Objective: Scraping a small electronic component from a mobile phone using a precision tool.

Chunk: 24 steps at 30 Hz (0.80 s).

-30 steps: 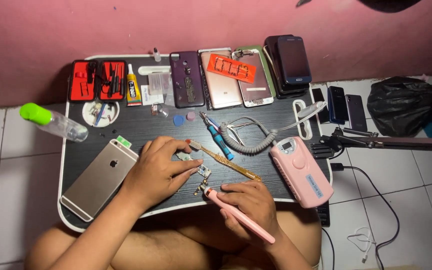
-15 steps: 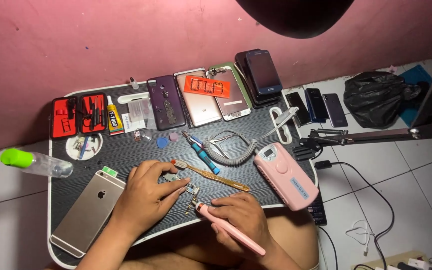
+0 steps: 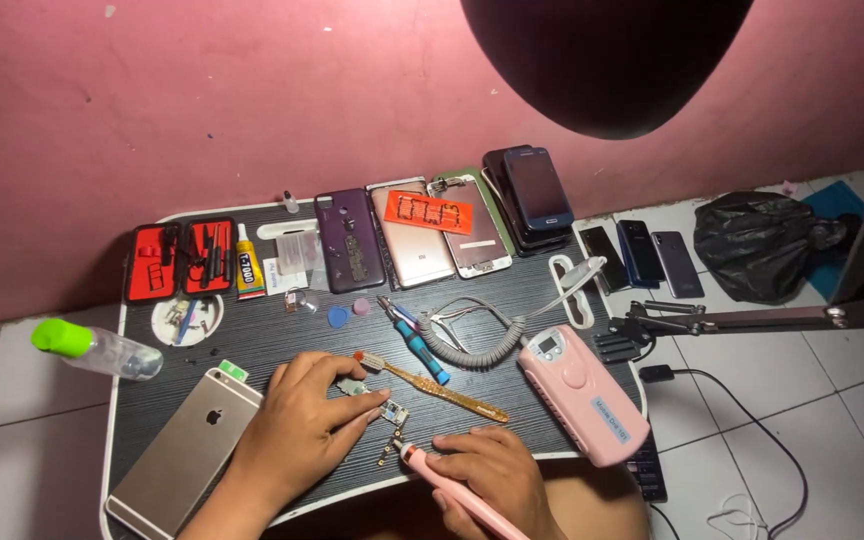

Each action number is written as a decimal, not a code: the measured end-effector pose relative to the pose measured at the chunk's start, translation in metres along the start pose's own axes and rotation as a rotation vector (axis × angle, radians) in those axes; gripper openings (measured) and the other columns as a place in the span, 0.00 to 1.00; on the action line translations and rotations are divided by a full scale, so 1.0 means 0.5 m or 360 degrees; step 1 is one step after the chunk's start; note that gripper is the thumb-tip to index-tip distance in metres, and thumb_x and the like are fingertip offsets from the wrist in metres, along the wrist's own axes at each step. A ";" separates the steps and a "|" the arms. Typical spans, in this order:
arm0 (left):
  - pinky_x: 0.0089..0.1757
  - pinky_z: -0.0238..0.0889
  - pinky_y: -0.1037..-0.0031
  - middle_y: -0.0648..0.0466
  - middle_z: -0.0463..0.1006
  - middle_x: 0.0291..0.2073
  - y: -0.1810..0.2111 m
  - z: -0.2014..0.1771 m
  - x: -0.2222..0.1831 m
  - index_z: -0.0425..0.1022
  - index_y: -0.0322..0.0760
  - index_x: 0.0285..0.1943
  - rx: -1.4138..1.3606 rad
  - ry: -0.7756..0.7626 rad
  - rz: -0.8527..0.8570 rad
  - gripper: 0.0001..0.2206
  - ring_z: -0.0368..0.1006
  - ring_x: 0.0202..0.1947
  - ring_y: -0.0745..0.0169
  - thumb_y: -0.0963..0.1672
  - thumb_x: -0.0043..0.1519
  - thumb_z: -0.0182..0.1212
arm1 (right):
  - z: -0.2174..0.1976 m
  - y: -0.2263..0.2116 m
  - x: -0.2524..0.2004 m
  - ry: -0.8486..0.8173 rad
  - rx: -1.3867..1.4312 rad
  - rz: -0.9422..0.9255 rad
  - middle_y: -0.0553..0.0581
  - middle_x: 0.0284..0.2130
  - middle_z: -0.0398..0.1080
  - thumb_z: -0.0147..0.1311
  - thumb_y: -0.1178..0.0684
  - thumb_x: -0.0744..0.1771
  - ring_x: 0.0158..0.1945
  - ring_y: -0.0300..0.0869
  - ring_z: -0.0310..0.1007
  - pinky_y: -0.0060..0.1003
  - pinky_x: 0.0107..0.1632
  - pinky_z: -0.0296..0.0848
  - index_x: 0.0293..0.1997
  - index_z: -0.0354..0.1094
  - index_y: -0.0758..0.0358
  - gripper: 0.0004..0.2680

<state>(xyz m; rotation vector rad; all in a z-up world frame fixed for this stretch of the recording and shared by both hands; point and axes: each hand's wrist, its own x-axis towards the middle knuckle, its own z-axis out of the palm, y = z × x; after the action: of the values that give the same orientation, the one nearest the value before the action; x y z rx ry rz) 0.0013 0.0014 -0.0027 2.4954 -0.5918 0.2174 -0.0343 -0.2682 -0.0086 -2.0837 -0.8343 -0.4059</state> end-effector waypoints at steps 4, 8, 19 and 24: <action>0.43 0.60 0.56 0.56 0.77 0.48 0.000 0.000 -0.002 0.87 0.60 0.49 0.0004 0.0007 -0.0001 0.10 0.67 0.54 0.50 0.48 0.60 0.64 | 0.002 -0.005 0.003 -0.0003 -0.0036 -0.0030 0.51 0.37 0.82 0.55 0.48 0.65 0.45 0.41 0.84 0.41 0.48 0.72 0.40 0.78 0.57 0.08; 0.42 0.60 0.57 0.56 0.77 0.47 0.002 0.000 -0.001 0.87 0.60 0.49 -0.0011 0.0039 0.0024 0.10 0.68 0.53 0.51 0.48 0.60 0.64 | 0.006 -0.001 -0.001 0.0002 -0.0038 -0.0010 0.52 0.36 0.82 0.54 0.48 0.65 0.45 0.40 0.84 0.41 0.49 0.72 0.39 0.78 0.57 0.08; 0.44 0.60 0.56 0.56 0.77 0.47 -0.003 0.000 0.002 0.87 0.58 0.49 -0.0035 0.0012 0.0002 0.10 0.67 0.54 0.51 0.48 0.61 0.63 | 0.018 0.017 -0.008 0.0022 -0.0052 0.0021 0.51 0.39 0.83 0.61 0.47 0.62 0.45 0.36 0.83 0.37 0.48 0.71 0.37 0.79 0.51 0.06; 0.42 0.59 0.57 0.57 0.76 0.47 0.007 -0.002 0.000 0.87 0.59 0.49 -0.0039 -0.0010 -0.0030 0.11 0.67 0.51 0.52 0.49 0.61 0.63 | 0.034 0.059 -0.032 0.0039 -0.0129 -0.0193 0.43 0.37 0.82 0.56 0.43 0.67 0.46 0.34 0.82 0.33 0.48 0.70 0.41 0.80 0.48 0.08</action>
<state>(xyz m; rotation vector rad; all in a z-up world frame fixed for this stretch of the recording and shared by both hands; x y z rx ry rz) -0.0001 -0.0008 -0.0003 2.4778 -0.5700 0.1938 -0.0259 -0.2741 -0.0447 -2.1045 -0.9467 -0.5373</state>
